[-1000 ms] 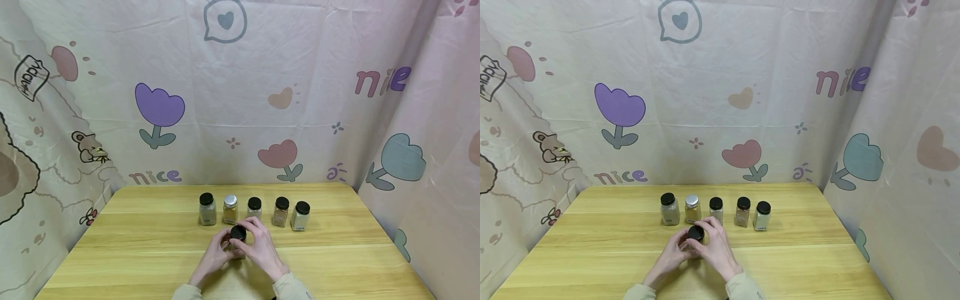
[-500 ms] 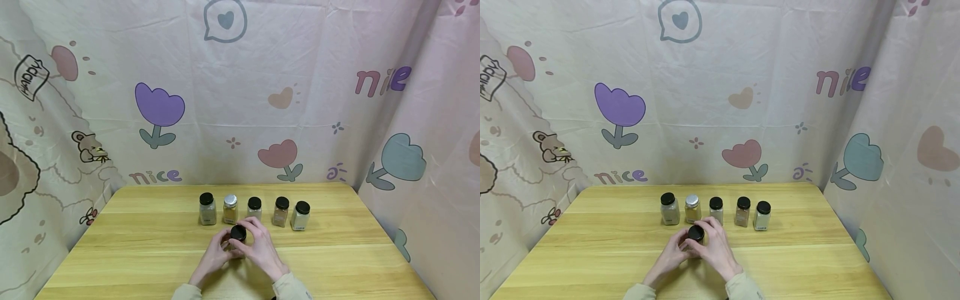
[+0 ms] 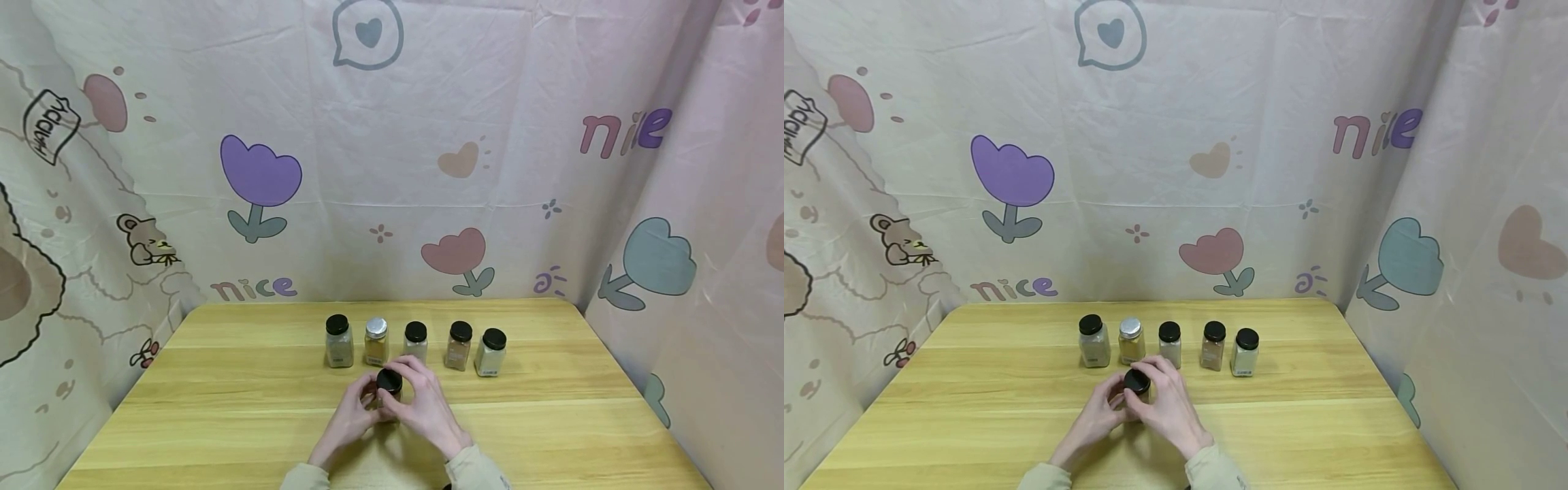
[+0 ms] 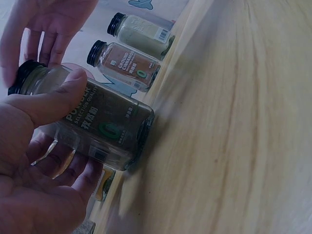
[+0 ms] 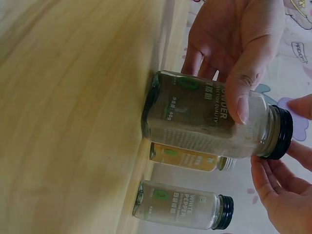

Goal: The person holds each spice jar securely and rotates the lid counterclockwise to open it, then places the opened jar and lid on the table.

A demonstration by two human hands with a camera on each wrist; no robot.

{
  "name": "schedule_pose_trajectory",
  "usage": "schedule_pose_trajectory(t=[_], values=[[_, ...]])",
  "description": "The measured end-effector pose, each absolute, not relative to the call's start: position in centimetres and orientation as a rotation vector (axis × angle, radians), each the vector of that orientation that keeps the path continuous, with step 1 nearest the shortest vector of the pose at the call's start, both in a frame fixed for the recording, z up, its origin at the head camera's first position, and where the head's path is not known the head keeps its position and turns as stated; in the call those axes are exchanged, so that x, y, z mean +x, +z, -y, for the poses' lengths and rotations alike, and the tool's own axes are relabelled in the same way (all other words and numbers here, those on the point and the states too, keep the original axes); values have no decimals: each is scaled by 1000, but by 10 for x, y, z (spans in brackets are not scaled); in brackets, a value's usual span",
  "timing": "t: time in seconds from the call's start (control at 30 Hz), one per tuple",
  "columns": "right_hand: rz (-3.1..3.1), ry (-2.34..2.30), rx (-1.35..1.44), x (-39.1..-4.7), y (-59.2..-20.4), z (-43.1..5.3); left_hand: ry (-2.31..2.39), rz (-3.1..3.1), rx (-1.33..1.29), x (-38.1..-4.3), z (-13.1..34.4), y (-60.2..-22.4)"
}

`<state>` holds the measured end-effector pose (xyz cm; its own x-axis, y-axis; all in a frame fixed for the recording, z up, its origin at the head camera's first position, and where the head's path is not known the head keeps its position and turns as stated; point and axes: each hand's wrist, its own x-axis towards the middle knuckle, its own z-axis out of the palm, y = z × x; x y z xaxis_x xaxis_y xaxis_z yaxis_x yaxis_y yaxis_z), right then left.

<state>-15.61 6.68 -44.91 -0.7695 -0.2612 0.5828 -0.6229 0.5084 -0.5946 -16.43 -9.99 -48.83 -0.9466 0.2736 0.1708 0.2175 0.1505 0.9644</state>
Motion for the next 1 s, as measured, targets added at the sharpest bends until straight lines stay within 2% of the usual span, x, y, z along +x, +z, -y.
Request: schedule_pose_trajectory(t=[0.27,0.67,1.0], values=[[2328,1125,638,-156,-450,-66,1953,-2313,441,-163,99,-486],[2321,1132,739,-155,-447,-67,1962,-2333,488,-165,100,-489],[2298,1076,647,-156,-449,-66,1945,-2349,441,-165,98,-487]])
